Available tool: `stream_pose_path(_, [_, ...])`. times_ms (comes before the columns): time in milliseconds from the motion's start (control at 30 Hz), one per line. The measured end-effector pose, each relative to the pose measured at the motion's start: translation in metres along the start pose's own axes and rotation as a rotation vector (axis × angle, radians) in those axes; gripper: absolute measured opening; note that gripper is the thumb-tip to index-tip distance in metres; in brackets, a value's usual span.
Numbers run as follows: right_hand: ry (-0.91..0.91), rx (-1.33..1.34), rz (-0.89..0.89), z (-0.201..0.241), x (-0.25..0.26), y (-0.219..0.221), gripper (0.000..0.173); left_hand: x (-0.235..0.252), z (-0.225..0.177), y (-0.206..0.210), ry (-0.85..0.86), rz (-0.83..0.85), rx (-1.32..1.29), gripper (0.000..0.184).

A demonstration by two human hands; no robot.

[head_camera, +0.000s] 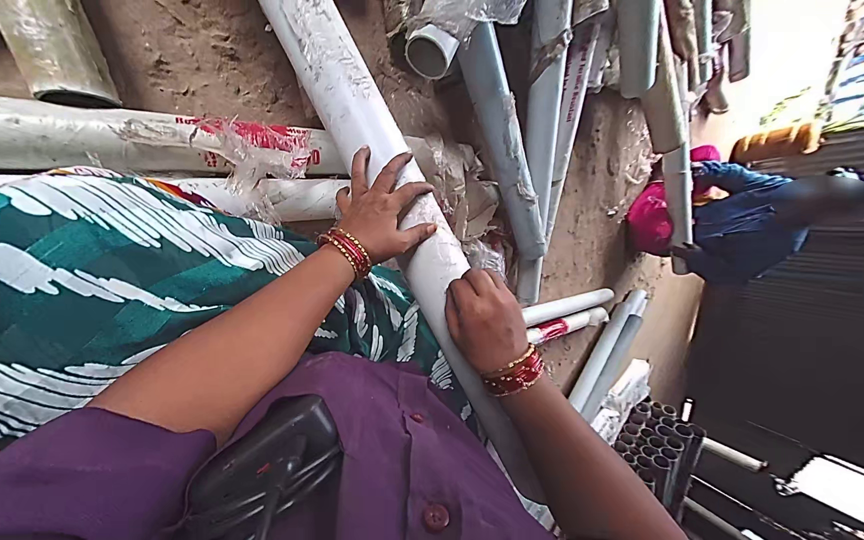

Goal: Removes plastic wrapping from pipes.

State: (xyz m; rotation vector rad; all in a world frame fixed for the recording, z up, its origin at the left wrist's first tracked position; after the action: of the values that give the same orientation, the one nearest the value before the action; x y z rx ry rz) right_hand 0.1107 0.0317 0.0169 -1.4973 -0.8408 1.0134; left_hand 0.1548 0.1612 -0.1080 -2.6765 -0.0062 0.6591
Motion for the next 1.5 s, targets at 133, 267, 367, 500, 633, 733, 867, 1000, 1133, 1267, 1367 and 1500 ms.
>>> stream_pose_path(133, [0.161, 0.002, 0.055, -0.031, -0.001, 0.005, 0.015, -0.001, -0.002, -0.003, -0.042, 0.021, 0.025, 0.058])
stream_pose_path(267, [0.184, 0.118, -0.101, -0.041, -0.010, -0.006, 0.016, -0.001, 0.001, -0.005, -0.049, 0.022, 0.017, 0.059])
stream_pose_path(367, [0.129, 0.185, -0.124, -0.016, -0.011, -0.009, 0.021, -0.001, 0.001, -0.004, -0.038, 0.034, -0.014, 0.058])
stream_pose_path(500, [0.153, 0.112, -0.147, -0.012, -0.004, -0.003, 0.018, 0.000, 0.002, -0.003, -0.036, 0.025, -0.019, 0.056])
stream_pose_path(633, [0.152, 0.120, -0.120, -0.020, 0.012, 0.005, 0.019, 0.000, 0.002, -0.004, -0.043, 0.046, -0.032, 0.056])
stream_pose_path(733, [0.227, 0.111, 0.006, -0.022, 0.023, 0.012, 0.023, 0.002, 0.002, -0.004, -0.062, 0.074, -0.041, 0.057])
stream_pose_path(867, [0.202, 0.041, -0.032, -0.022, 0.029, 0.014, 0.018, 0.002, 0.003, -0.005, -0.065, 0.078, -0.044, 0.057])
stream_pose_path(1000, [0.233, 0.048, -0.043, -0.035, 0.031, 0.015, 0.017, 0.001, 0.001, -0.006, -0.062, 0.080, -0.047, 0.057])
stream_pose_path(1133, [0.358, 0.278, -0.021, -0.054, 0.026, 0.007, 0.016, 0.001, 0.001, -0.006, -0.055, 0.068, -0.047, 0.058])
stream_pose_path(1267, [0.266, 0.307, -0.018, -0.037, 0.021, 0.007, 0.023, 0.001, 0.001, -0.006, -0.062, 0.070, -0.051, 0.057])
stream_pose_path(1367, [0.221, 0.214, -0.101, -0.028, 0.021, 0.012, 0.009, 0.000, 0.002, -0.006, -0.054, 0.064, -0.052, 0.057])
stream_pose_path(1500, [0.306, 0.160, -0.075, -0.038, 0.023, 0.017, 0.008, 0.001, 0.002, -0.006, -0.045, 0.062, -0.038, 0.057])
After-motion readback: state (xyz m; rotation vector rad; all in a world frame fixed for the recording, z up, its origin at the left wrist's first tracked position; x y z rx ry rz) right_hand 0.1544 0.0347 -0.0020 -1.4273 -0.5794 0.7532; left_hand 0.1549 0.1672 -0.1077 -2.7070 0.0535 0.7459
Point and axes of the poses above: each hand's wrist, its own x-axis towards the middle knuckle, its own y-axis out of the palm, z = x × y, the point moved 7 cm from there along x, towards the middle knuckle, and after that the axes turned 15 degrees about -y, right-handed, at the moved point
